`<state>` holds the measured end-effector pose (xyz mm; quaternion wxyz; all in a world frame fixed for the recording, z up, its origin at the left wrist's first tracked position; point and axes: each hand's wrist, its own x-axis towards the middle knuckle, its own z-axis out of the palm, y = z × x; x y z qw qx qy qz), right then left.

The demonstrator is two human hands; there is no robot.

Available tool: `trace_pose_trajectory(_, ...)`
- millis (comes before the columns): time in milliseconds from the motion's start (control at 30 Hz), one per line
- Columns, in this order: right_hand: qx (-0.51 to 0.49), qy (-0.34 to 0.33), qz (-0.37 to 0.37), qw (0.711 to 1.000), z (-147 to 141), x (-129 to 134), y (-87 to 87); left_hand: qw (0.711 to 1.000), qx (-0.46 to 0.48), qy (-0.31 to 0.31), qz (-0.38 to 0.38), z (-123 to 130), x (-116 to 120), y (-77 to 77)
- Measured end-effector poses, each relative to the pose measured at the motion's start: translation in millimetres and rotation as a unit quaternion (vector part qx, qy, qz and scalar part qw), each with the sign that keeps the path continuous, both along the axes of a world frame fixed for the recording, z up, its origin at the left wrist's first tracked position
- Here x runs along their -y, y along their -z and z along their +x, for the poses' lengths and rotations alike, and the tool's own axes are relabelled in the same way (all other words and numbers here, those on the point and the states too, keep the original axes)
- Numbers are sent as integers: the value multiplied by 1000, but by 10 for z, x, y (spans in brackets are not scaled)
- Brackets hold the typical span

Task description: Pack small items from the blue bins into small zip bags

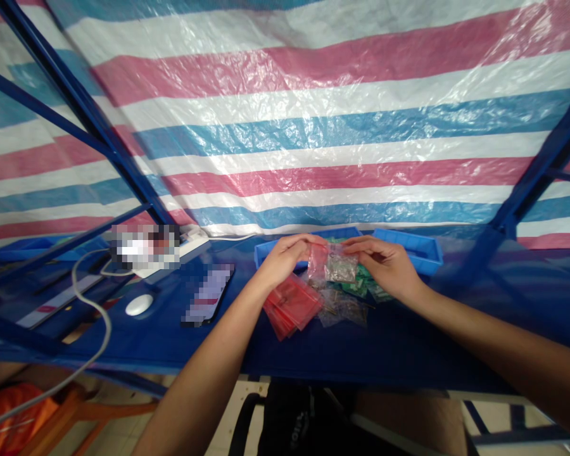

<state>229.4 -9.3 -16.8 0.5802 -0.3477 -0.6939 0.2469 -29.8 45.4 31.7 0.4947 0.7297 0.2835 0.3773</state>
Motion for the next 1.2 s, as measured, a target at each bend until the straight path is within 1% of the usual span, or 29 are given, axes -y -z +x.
trace_pose_trajectory(33,-3,0,-2,1000,-11,7,-5,1000,5,-2,-3,2,7,-6)
trace_pose_trajectory(100,-9,4,-13,1000,-35,25,-19,1000,3,-13,17,13,20,-10)
trace_pose_trajectory(200,-21,10,-51,998,-65,52,-47,999,15,-25,45,45,31,5)
trace_pose_trajectory(300,-40,6,-73,997,-89,77,-70,998,40,-29,47,84,47,30)
trace_pose_trajectory(400,-34,-19,-76,996,-118,100,-65,997,38,-33,51,123,90,44)
trace_pose_trajectory(500,-13,-52,-89,995,-146,108,-30,997,5,-13,72,151,149,45)
trace_pose_trajectory(567,-17,-64,-104,992,-153,99,-3,996,-11,0,83,155,175,44)
trace_pose_trajectory(633,-38,-56,-117,991,-147,76,16,995,-28,-5,94,145,177,47)
trace_pose_trajectory(733,-82,-18,-127,988,-124,37,15,990,-58,-42,123,119,141,54)
trace_pose_trajectory(833,-110,-10,-140,984,-114,26,-22,990,-43,-63,116,109,101,58)
trace_pose_trajectory(933,-114,-40,-142,982,-130,56,-78,993,-20,-54,99,124,97,57)
trace_pose_trajectory(1000,-103,-52,-140,983,-142,83,-113,993,-28,-48,104,138,108,58)
trace_pose_trajectory(1200,-69,-26,-141,987,-131,105,-143,989,-69,-38,128,150,115,66)
